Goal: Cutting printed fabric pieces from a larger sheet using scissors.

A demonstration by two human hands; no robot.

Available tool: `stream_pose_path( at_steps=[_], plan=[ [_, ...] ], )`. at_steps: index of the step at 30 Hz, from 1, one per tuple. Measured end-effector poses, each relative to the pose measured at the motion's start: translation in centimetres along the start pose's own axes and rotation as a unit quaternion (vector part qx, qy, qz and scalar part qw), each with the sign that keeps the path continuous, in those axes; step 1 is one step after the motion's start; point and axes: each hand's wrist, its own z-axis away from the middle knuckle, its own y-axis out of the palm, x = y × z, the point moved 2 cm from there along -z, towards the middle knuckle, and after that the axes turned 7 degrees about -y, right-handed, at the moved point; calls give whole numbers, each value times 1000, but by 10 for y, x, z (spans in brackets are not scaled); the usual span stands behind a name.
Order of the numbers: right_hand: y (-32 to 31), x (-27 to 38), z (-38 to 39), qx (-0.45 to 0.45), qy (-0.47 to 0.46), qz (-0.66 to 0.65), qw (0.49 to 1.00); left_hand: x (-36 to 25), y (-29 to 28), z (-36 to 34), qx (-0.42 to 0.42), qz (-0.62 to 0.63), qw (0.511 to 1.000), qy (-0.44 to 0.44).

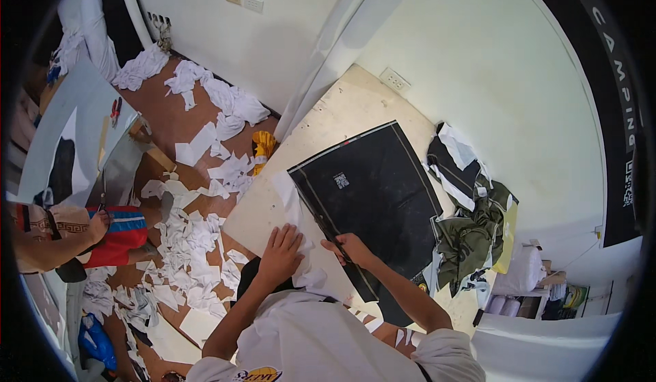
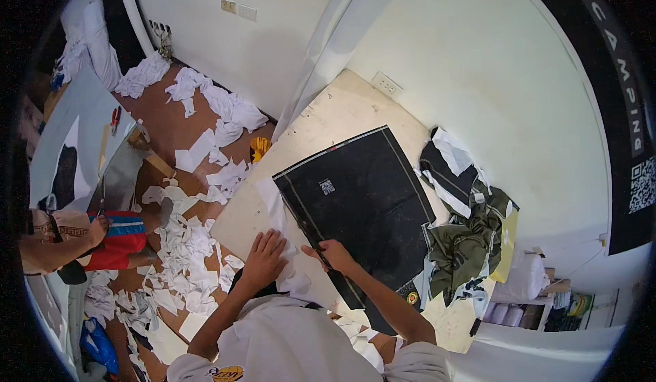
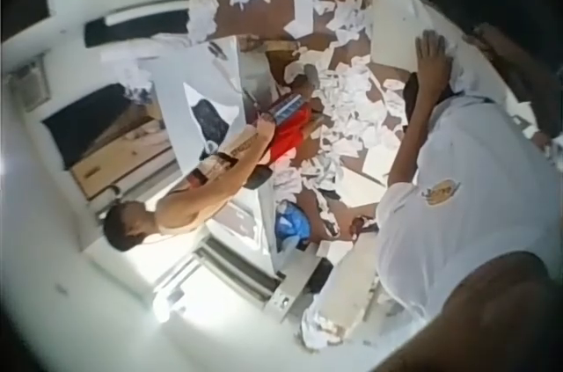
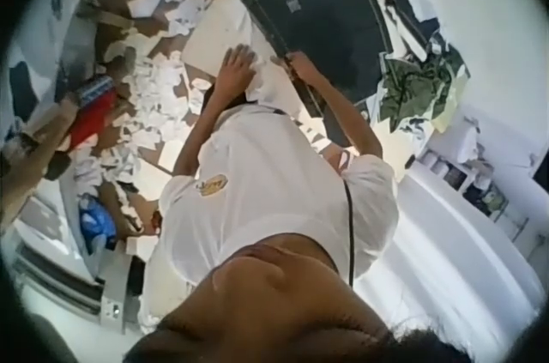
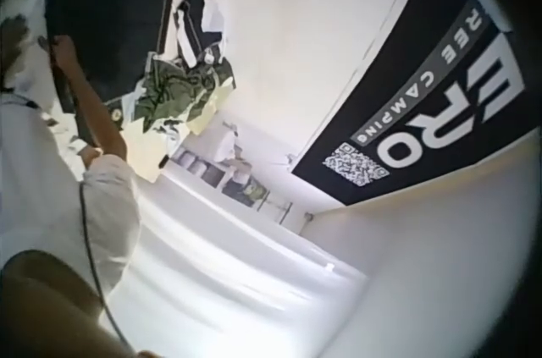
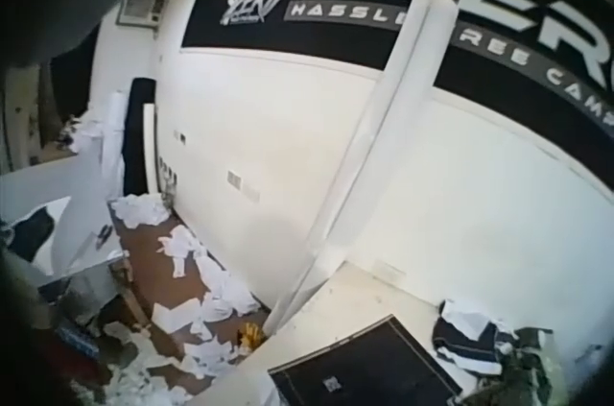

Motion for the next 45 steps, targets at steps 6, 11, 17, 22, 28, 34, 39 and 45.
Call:
stream_pose_path(
  at_steps=[6,11,17,22,28,34,39,45],
  plan=[
    [3,13,-5,-6,-25,14,1000,-1,1,1,-9,-11,1000,-1],
    [9,20,-13,1,15,-41,999,-1,2,1,-19,-21,1000,4],
    [17,22,-15,-9,-18,-32,999,-1,-3,6,-13,-21,1000,12],
    [22,3,22,-54,-61,19,996,31,0,34,18,20,999,39],
    [49,-42,94,-166,-48,12,985,171,-21,114,-412,-4,875,-254],
    [66,-69,135,-242,10,-117,963,223,-39,174,-471,21,676,-566],
    [64,-80,154,-307,8,-109,945,144,-39,56,-502,-2,818,-280],
    [60,-104,183,-407,-16,-173,897,-66,37,-80,-51,139,989,-3]
  ],
)
